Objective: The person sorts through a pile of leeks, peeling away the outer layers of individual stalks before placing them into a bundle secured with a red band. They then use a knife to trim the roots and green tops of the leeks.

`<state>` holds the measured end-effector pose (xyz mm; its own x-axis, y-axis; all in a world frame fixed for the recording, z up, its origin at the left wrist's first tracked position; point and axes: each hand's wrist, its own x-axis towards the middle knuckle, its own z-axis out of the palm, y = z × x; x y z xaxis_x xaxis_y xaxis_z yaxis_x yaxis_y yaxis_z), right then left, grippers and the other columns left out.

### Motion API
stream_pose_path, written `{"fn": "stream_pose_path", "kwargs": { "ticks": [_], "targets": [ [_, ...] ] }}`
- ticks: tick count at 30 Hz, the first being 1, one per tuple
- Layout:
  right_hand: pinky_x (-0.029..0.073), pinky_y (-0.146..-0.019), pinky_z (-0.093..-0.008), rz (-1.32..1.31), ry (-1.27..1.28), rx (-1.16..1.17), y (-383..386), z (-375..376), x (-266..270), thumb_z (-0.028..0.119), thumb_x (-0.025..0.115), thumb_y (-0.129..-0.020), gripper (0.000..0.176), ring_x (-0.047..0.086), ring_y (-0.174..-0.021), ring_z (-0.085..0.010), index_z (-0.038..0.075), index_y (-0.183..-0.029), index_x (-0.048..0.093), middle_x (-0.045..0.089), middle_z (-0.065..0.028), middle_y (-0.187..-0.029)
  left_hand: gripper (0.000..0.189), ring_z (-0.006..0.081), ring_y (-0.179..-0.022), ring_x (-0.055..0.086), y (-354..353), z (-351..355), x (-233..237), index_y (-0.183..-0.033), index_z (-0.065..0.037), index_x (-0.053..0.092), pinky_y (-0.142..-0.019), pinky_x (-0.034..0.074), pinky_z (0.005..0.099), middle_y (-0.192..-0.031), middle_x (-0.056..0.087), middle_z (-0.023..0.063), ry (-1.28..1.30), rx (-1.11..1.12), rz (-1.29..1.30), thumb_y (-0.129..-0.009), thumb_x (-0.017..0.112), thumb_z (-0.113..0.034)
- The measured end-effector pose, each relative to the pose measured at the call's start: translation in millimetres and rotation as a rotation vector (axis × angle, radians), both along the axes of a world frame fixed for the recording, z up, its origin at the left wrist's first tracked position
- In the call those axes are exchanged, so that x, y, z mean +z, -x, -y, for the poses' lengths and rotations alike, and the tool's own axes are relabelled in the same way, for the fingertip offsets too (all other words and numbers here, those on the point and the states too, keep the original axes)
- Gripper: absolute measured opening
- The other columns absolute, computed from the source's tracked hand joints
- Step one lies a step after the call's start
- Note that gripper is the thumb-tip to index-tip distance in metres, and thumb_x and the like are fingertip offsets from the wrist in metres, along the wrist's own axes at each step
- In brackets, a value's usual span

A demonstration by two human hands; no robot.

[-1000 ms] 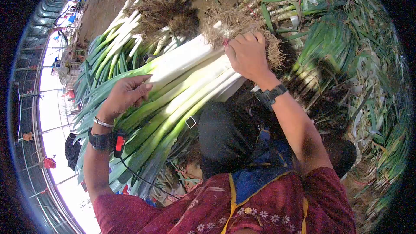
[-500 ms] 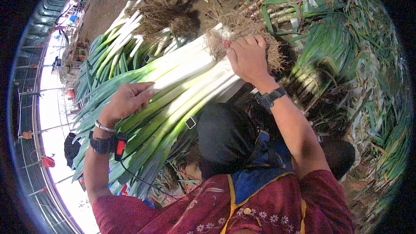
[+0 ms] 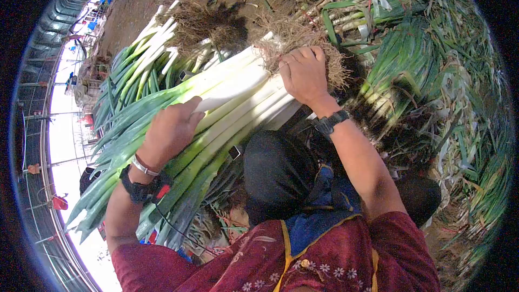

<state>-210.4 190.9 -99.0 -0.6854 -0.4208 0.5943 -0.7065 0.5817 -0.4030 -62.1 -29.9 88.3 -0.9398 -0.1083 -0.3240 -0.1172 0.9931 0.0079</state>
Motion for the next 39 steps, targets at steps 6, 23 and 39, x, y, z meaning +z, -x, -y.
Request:
{"fn": "stream_pose_path", "kwargs": {
  "ticks": [6, 23, 39],
  "targets": [
    [0.032, -0.097, -0.0421, 0.007, -0.019, 0.024, 2, -1, -2, 0.019, 0.053, -0.088, 0.021, 0.055, -0.097, -0.0223, 0.006, -0.089, 0.069, 0.066, -0.0059, -0.090, 0.036, 0.0405, -0.080, 0.064, 18, -10, -7, -0.121, -0.010, 0.060, -0.072, 0.051, 0.0494, -0.089, 0.066, 0.0205, 0.071, -0.095, 0.035, -0.092, 0.056, -0.029],
    [0.036, -0.091, -0.0432, -0.030, 0.018, -0.023, 4, 1, -5, 0.016, 0.058, -0.085, 0.028, 0.056, -0.093, -0.0277, 0.005, -0.111, 0.056, 0.063, -0.0101, -0.089, 0.036, 0.0400, -0.080, 0.063, 18, 16, -59, -0.126, -0.011, 0.053, -0.071, 0.050, 0.0493, -0.088, 0.064, 0.0196, -0.006, -0.137, -0.058, -0.095, 0.052, -0.029],
    [0.039, -0.090, -0.0447, 0.004, 0.070, -0.062, 8, 3, -13, 0.013, 0.060, -0.082, 0.033, 0.053, -0.099, -0.0313, 0.006, -0.114, 0.055, 0.062, -0.0119, -0.100, 0.040, 0.0393, -0.081, 0.065, 33, 2, -80, -0.129, -0.011, 0.050, -0.073, 0.052, 0.0492, -0.095, 0.065, 0.0212, -0.062, -0.189, 0.008, -0.091, 0.051, -0.022]
  ]
}}
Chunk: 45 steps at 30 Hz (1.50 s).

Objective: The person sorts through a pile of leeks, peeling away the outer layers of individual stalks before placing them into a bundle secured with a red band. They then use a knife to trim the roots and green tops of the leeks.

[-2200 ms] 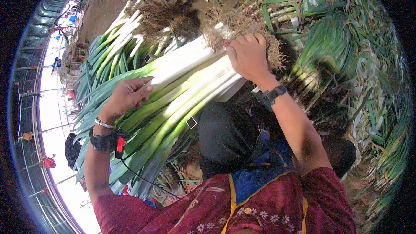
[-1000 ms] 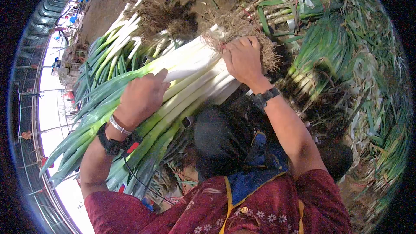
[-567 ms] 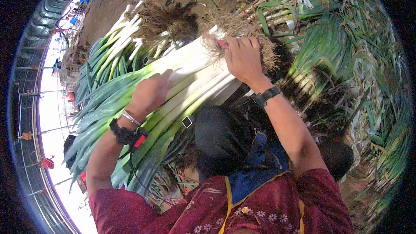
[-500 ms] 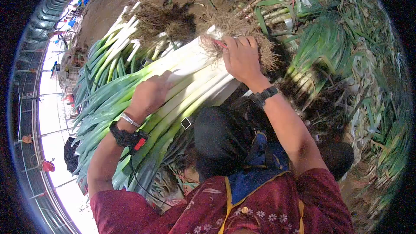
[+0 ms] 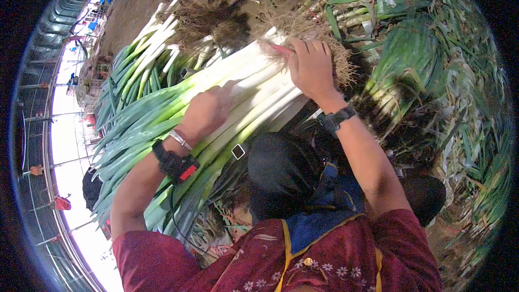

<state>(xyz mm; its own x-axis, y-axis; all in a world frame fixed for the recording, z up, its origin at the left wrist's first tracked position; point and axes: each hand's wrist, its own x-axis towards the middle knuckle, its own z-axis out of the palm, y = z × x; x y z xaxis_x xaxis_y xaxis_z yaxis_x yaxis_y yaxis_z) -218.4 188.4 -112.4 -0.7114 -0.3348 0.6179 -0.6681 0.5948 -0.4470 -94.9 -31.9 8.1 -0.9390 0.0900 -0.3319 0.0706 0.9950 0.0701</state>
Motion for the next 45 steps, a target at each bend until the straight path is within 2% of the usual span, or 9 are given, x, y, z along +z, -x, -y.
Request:
{"fn": "stream_pose_path", "kwargs": {
  "ticks": [6, 9, 12, 15, 22, 28, 31, 40, 45],
  "targets": [
    [0.037, -0.100, -0.0474, -0.039, 0.082, -0.038, 0, 2, 2, 0.008, 0.056, -0.083, 0.031, 0.049, -0.113, -0.0368, 0.002, -0.114, 0.056, 0.057, -0.0163, -0.116, 0.038, 0.0405, -0.082, 0.064, 25, -22, -15, -0.130, -0.012, 0.048, -0.073, 0.052, 0.0498, -0.094, 0.064, 0.0209, -0.038, -0.033, -0.042, -0.093, 0.049, -0.021],
    [0.037, -0.100, -0.0492, -0.056, 0.096, 0.019, 3, 0, 3, 0.007, 0.060, -0.079, 0.033, 0.047, -0.113, -0.0385, 0.000, -0.111, 0.055, 0.055, -0.0179, -0.112, 0.036, 0.0409, -0.083, 0.064, 39, -33, -23, -0.128, -0.012, 0.049, -0.074, 0.051, 0.0500, -0.094, 0.064, 0.0208, -0.056, -0.040, -0.071, -0.094, 0.047, -0.022],
    [0.039, -0.099, -0.0477, -0.057, 0.062, 0.013, 1, 1, 3, 0.010, 0.061, -0.078, 0.028, 0.049, -0.113, -0.0362, 0.004, -0.106, 0.060, 0.056, -0.0144, -0.113, 0.042, 0.0384, -0.080, 0.066, 37, -26, -19, -0.120, -0.007, 0.052, -0.074, 0.053, 0.0470, -0.093, 0.067, 0.0205, -0.083, -0.090, -0.095, -0.094, 0.051, -0.040],
    [0.040, -0.098, -0.0462, -0.070, 0.040, 0.015, 1, -3, 7, 0.012, 0.062, -0.079, 0.026, 0.050, -0.112, -0.0340, 0.007, -0.105, 0.062, 0.057, -0.0120, -0.112, 0.050, 0.0396, -0.083, 0.066, 25, -8, -7, -0.118, -0.007, 0.054, -0.074, 0.053, 0.0477, -0.095, 0.067, 0.0219, -0.217, -0.021, -0.208, -0.087, 0.062, -0.044],
    [0.039, -0.095, -0.0453, -0.027, -0.012, 0.083, -7, -2, 17, 0.015, 0.062, -0.081, 0.024, 0.052, -0.111, -0.0276, 0.013, -0.106, 0.063, 0.057, -0.0055, -0.111, 0.077, 0.0374, -0.096, 0.065, -54, 57, 72, -0.123, -0.007, 0.056, -0.081, 0.051, 0.0436, -0.106, 0.068, 0.0177, 0.136, 0.251, 0.000, -0.065, 0.082, -0.049],
    [0.032, -0.100, -0.0449, -0.021, -0.081, 0.236, -19, 6, 34, 0.021, 0.063, -0.082, 0.034, 0.050, -0.114, -0.0271, 0.015, -0.115, 0.064, 0.056, -0.0071, -0.116, 0.076, 0.0359, -0.103, 0.062, -70, 58, 91, -0.131, -0.013, 0.053, -0.086, 0.050, 0.0436, -0.123, 0.060, 0.0165, 0.056, 0.178, -0.054, -0.065, 0.080, -0.041],
    [0.035, -0.097, -0.0423, -0.063, -0.064, 0.435, -31, 23, 41, 0.021, 0.065, -0.081, 0.036, 0.050, -0.113, -0.0278, 0.014, -0.117, 0.064, 0.056, -0.0077, -0.120, 0.073, 0.0347, -0.098, 0.062, -72, 60, 90, -0.131, -0.015, 0.054, -0.084, 0.050, 0.0436, -0.111, 0.062, 0.0130, 0.039, 0.136, -0.056, -0.067, 0.077, -0.039],
    [0.041, -0.088, -0.0421, 0.112, 0.027, 0.554, -50, 68, 46, 0.021, 0.071, -0.076, 0.041, 0.051, -0.103, -0.0254, 0.017, -0.116, 0.063, 0.055, -0.0034, -0.105, 0.057, 0.0312, -0.097, 0.062, -82, 57, 73, -0.125, -0.009, 0.059, -0.080, 0.050, 0.0454, -0.102, 0.063, 0.0118, 0.290, -0.134, -0.278, -0.071, 0.069, -0.025],
    [0.044, -0.086, -0.0403, 0.165, -0.038, 0.597, -55, 86, 56, 0.020, 0.072, -0.075, 0.039, 0.052, -0.103, -0.0255, 0.016, -0.112, 0.062, 0.055, -0.0039, -0.105, 0.055, 0.0356, -0.089, 0.064, -61, 78, 90, -0.125, -0.011, 0.059, -0.079, 0.052, 0.0436, -0.100, 0.066, 0.0170, 0.098, -0.073, -0.049, -0.073, 0.069, -0.024]
  ]
}}
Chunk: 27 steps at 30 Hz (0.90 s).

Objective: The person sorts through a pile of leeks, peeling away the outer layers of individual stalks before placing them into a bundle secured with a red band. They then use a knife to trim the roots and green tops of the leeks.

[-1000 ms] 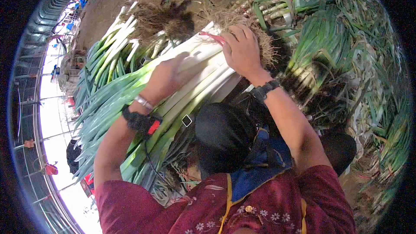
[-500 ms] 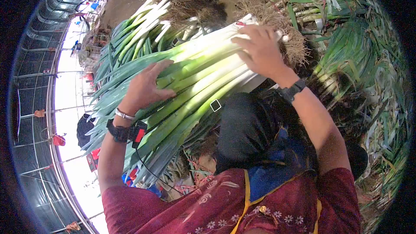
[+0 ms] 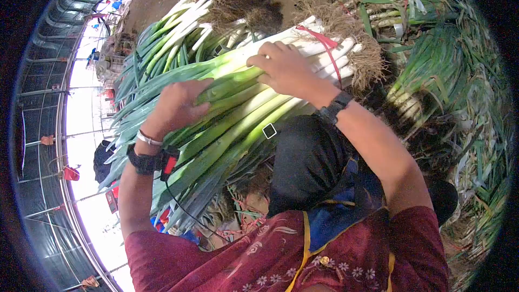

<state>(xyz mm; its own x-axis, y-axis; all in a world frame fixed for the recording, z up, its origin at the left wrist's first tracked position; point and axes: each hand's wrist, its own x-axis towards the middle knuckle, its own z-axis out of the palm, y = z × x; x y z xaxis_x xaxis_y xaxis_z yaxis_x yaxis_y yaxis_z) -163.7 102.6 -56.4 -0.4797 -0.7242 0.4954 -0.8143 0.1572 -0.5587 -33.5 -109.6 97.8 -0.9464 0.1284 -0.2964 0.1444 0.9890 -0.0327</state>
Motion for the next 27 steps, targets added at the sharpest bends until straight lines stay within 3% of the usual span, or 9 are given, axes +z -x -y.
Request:
{"fn": "stream_pose_path", "kwargs": {
  "ticks": [4, 7, 11, 15, 21, 24, 27],
  "targets": [
    [0.046, -0.085, -0.0398, -0.103, 0.116, 0.040, -8, 20, -1, 0.015, 0.070, -0.074, 0.036, 0.054, -0.099, -0.0262, 0.009, -0.109, 0.061, 0.057, -0.0051, -0.102, 0.053, 0.0344, -0.096, 0.064, 8, 2, 9, -0.124, -0.013, 0.061, -0.084, 0.051, 0.0414, -0.107, 0.066, 0.0141, -0.033, 0.011, 0.051, -0.073, 0.071, -0.021],
    [0.048, -0.082, -0.0385, -0.106, 0.119, 0.056, -6, 25, 0, 0.015, 0.070, -0.074, 0.035, 0.056, -0.096, -0.0272, 0.007, -0.107, 0.062, 0.059, -0.0060, -0.098, 0.046, 0.0303, -0.098, 0.062, 0, -15, 11, -0.118, -0.013, 0.064, -0.083, 0.049, 0.0402, -0.110, 0.064, 0.0086, 0.090, -0.242, -0.359, -0.073, 0.072, -0.020],
    [0.049, -0.080, -0.0388, -0.052, 0.178, 0.115, -1, 24, -1, 0.016, 0.070, -0.076, 0.031, 0.057, -0.091, -0.0293, 0.005, -0.104, 0.064, 0.062, -0.0083, -0.095, 0.041, 0.0244, -0.093, 0.059, -37, -36, -3, -0.115, -0.010, 0.062, -0.078, 0.046, 0.0391, -0.107, 0.060, 0.0061, 0.156, -0.200, -0.174, -0.075, 0.070, -0.019],
    [0.050, -0.078, -0.0405, 0.055, 0.192, 0.187, 4, 25, 3, 0.018, 0.070, -0.079, 0.029, 0.060, -0.088, -0.0316, 0.002, -0.103, 0.066, 0.064, -0.0115, -0.093, 0.041, 0.0230, -0.097, 0.058, -59, -53, -24, -0.119, -0.007, 0.059, -0.081, 0.046, 0.0363, -0.114, 0.059, 0.0072, 0.207, -0.111, -0.272, -0.078, 0.064, -0.014],
    [0.049, -0.078, -0.0438, 0.159, 0.087, 0.239, 10, 26, -1, 0.035, 0.068, -0.082, 0.035, 0.062, -0.088, -0.0330, 0.009, -0.105, 0.069, 0.064, -0.0120, -0.090, 0.051, 0.0246, -0.103, 0.056, -64, -71, -28, -0.122, -0.005, 0.057, -0.088, 0.043, 0.0407, -0.120, 0.058, 0.0062, 0.400, 0.070, -0.345, -0.076, 0.068, -0.023],
    [0.050, -0.078, -0.0440, 0.216, 0.083, 0.307, 12, 23, -2, 0.036, 0.067, -0.083, 0.036, 0.062, -0.088, -0.0337, 0.009, -0.106, 0.069, 0.064, -0.0127, -0.092, 0.054, 0.0290, -0.103, 0.057, -68, -69, -38, -0.123, -0.005, 0.057, -0.089, 0.043, 0.0446, -0.116, 0.060, 0.0097, 0.415, 0.115, -0.411, -0.076, 0.070, -0.029],
    [0.050, -0.079, -0.0441, 0.234, 0.048, 0.339, 15, 18, 5, 0.037, 0.066, -0.083, 0.037, 0.063, -0.089, -0.0349, 0.009, -0.106, 0.069, 0.065, -0.0138, -0.094, 0.053, 0.0318, -0.099, 0.060, -72, -65, -40, -0.125, -0.008, 0.057, -0.085, 0.046, 0.0462, -0.110, 0.063, 0.0133, 0.290, 0.351, -0.277, -0.078, 0.071, -0.030]
  ]
}}
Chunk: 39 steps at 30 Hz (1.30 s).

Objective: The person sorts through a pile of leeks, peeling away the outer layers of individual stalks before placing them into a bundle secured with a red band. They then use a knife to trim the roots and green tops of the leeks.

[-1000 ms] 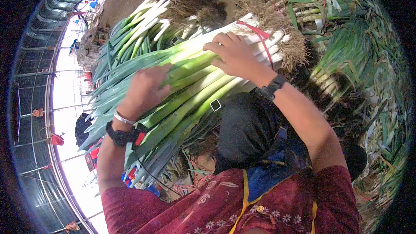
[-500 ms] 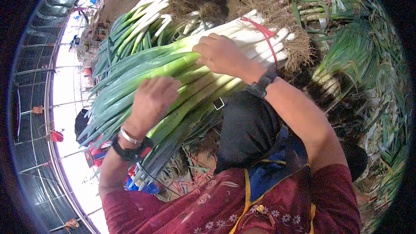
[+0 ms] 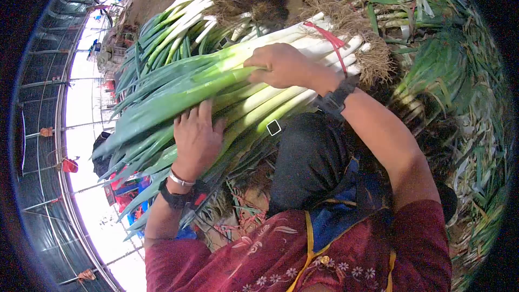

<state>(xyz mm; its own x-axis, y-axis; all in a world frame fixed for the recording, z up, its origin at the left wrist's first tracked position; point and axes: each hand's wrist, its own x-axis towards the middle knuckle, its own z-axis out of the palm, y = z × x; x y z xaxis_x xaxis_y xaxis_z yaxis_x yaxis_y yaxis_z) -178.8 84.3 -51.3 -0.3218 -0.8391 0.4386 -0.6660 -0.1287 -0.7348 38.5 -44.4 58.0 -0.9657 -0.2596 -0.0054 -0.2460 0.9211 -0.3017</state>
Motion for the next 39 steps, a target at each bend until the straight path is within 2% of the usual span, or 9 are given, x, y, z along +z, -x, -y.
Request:
{"fn": "stream_pose_path", "kwargs": {
  "ticks": [3, 8, 14, 21, 22, 26, 29, 34, 39],
  "targets": [
    [0.050, -0.078, -0.0410, 0.018, 0.027, 0.090, 0, -7, 3, 0.026, 0.068, -0.086, 0.033, 0.062, -0.087, -0.0339, 0.002, -0.109, 0.067, 0.064, -0.0150, -0.093, 0.052, 0.0334, -0.096, 0.061, 3, -11, 6, -0.126, -0.012, 0.057, -0.079, 0.049, 0.0464, -0.106, 0.064, 0.0154, -0.167, 0.261, 0.159, -0.079, 0.071, -0.030],
    [0.049, -0.080, -0.0413, -0.024, -0.135, 0.164, 0, -6, 6, 0.032, 0.063, -0.089, 0.036, 0.062, -0.091, -0.0337, 0.005, -0.111, 0.067, 0.065, -0.0146, -0.097, 0.043, 0.0300, -0.094, 0.062, -25, -22, -13, -0.114, -0.011, 0.066, -0.078, 0.050, 0.0434, -0.108, 0.064, 0.0098, -0.076, -0.010, -0.213, -0.074, 0.076, -0.022],
    [0.048, -0.082, -0.0421, -0.089, -0.196, 0.111, -5, 3, 2, 0.033, 0.057, -0.093, 0.033, 0.059, -0.094, -0.0315, 0.007, -0.112, 0.066, 0.062, -0.0124, -0.097, 0.038, 0.0296, -0.093, 0.063, -22, -22, -11, -0.114, -0.009, 0.065, -0.079, 0.049, 0.0427, -0.103, 0.067, 0.0097, -0.060, -0.127, -0.259, -0.078, 0.073, -0.019],
    [0.046, -0.085, -0.0416, -0.179, -0.227, 0.016, -15, 6, -1, 0.030, 0.055, -0.094, 0.028, 0.057, -0.099, -0.0288, 0.009, -0.109, 0.065, 0.061, -0.0104, -0.098, 0.032, 0.0262, -0.082, 0.063, -10, -8, 21, -0.108, -0.010, 0.066, -0.072, 0.049, 0.0380, -0.096, 0.067, 0.0067, -0.044, -0.192, -0.235, -0.079, 0.074, -0.020],
    [0.046, -0.085, -0.0419, -0.178, -0.229, -0.008, -17, 6, -1, 0.030, 0.055, -0.093, 0.027, 0.057, -0.099, -0.0287, 0.010, -0.109, 0.065, 0.061, -0.0103, -0.098, 0.035, 0.0259, -0.085, 0.062, 1, -9, 30, -0.111, -0.012, 0.066, -0.075, 0.048, 0.0390, -0.099, 0.067, 0.0066, 0.034, -0.251, -0.256, -0.078, 0.074, -0.021],
    [0.045, -0.085, -0.0428, -0.156, -0.202, -0.082, -24, 5, -2, 0.030, 0.057, -0.091, 0.026, 0.057, -0.098, -0.0283, 0.011, -0.107, 0.066, 0.059, -0.0099, -0.096, 0.035, 0.0274, -0.099, 0.060, 28, 19, 22, -0.113, -0.012, 0.065, -0.089, 0.043, 0.0406, -0.108, 0.065, 0.0060, -0.164, -0.281, -0.065, -0.080, 0.071, -0.024],
    [0.045, -0.083, -0.0419, -0.191, -0.066, -0.177, -28, 2, -7, 0.027, 0.062, -0.087, 0.024, 0.055, -0.094, -0.0269, 0.013, -0.106, 0.067, 0.056, -0.0065, -0.092, 0.036, 0.0276, -0.100, 0.060, 35, 33, 14, -0.114, -0.012, 0.065, -0.090, 0.044, 0.0399, -0.108, 0.065, 0.0073, -0.217, -0.341, 0.005, -0.082, 0.069, -0.026],
    [0.044, -0.081, -0.0383, -0.275, 0.041, -0.292, -40, -4, -4, 0.027, 0.067, -0.080, 0.029, 0.053, -0.092, -0.0239, 0.018, -0.107, 0.067, 0.052, -0.0027, -0.090, 0.036, 0.0276, -0.089, 0.063, 43, 28, 22, -0.112, -0.011, 0.065, -0.083, 0.046, 0.0403, -0.095, 0.066, 0.0079, -0.115, -0.324, 0.095, -0.083, 0.068, -0.033],
    [0.042, -0.082, -0.0382, -0.270, 0.116, -0.206, -37, 0, -8, 0.030, 0.068, -0.079, 0.029, 0.053, -0.094, -0.0229, 0.021, -0.107, 0.066, 0.055, -0.0014, -0.092, 0.036, 0.0287, -0.076, 0.065, 39, 21, 15, -0.110, -0.011, 0.065, -0.076, 0.048, 0.0405, -0.082, 0.065, 0.0072, -0.043, -0.338, 0.102, -0.083, 0.068, -0.035]
  ]
}}
